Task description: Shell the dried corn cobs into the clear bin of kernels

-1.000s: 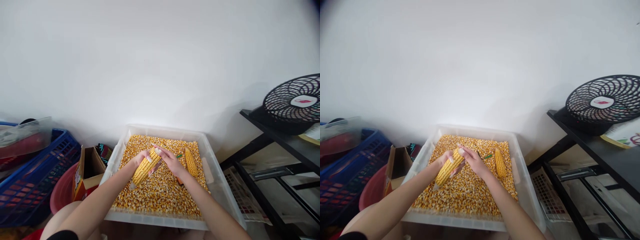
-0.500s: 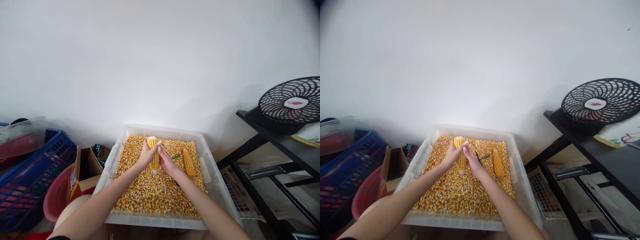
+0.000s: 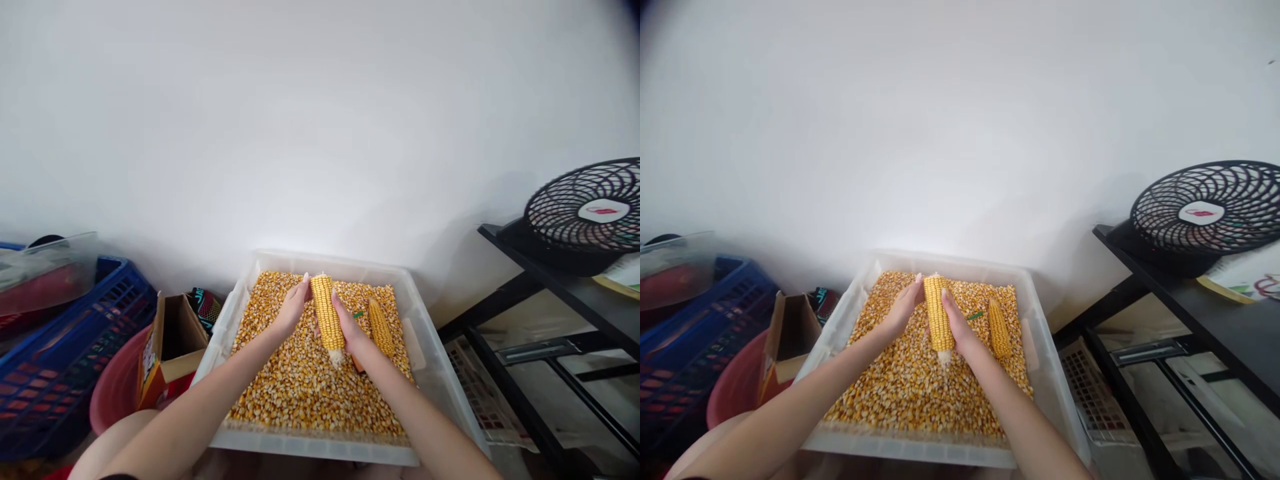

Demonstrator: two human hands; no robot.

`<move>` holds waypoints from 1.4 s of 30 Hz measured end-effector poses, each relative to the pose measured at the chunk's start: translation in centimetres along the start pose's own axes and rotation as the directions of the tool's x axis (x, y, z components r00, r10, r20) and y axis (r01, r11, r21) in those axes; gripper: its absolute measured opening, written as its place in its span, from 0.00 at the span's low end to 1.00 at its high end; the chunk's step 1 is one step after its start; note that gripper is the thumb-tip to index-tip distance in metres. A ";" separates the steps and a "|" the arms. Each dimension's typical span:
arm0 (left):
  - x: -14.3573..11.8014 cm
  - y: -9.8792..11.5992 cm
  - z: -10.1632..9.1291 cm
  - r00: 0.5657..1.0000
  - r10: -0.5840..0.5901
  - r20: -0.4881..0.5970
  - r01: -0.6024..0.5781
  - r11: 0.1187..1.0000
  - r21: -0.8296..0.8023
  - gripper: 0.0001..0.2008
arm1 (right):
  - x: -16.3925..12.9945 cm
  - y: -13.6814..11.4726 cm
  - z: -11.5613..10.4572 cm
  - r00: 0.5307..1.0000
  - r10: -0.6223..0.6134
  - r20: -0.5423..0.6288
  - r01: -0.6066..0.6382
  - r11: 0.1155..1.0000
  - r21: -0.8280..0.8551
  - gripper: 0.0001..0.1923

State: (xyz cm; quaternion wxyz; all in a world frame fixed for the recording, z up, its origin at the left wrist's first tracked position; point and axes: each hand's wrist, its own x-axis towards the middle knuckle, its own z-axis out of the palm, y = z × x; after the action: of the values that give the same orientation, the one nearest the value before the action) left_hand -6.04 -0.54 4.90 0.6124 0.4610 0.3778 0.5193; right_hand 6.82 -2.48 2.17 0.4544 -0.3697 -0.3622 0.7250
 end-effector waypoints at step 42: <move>-0.4 0.3 -0.7 0.905 -0.323 0.276 0.329 0.944 0.025 0.25 | -0.3 0.0 -0.2 0.945 0.213 0.250 -0.238 0.968 0.074 0.25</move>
State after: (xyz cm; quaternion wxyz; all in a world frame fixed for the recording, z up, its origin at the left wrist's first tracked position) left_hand -6.81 -0.80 5.00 0.7422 0.4526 0.3545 0.3445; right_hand 7.08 -2.71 2.13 0.3397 -0.2946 -0.3317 0.8294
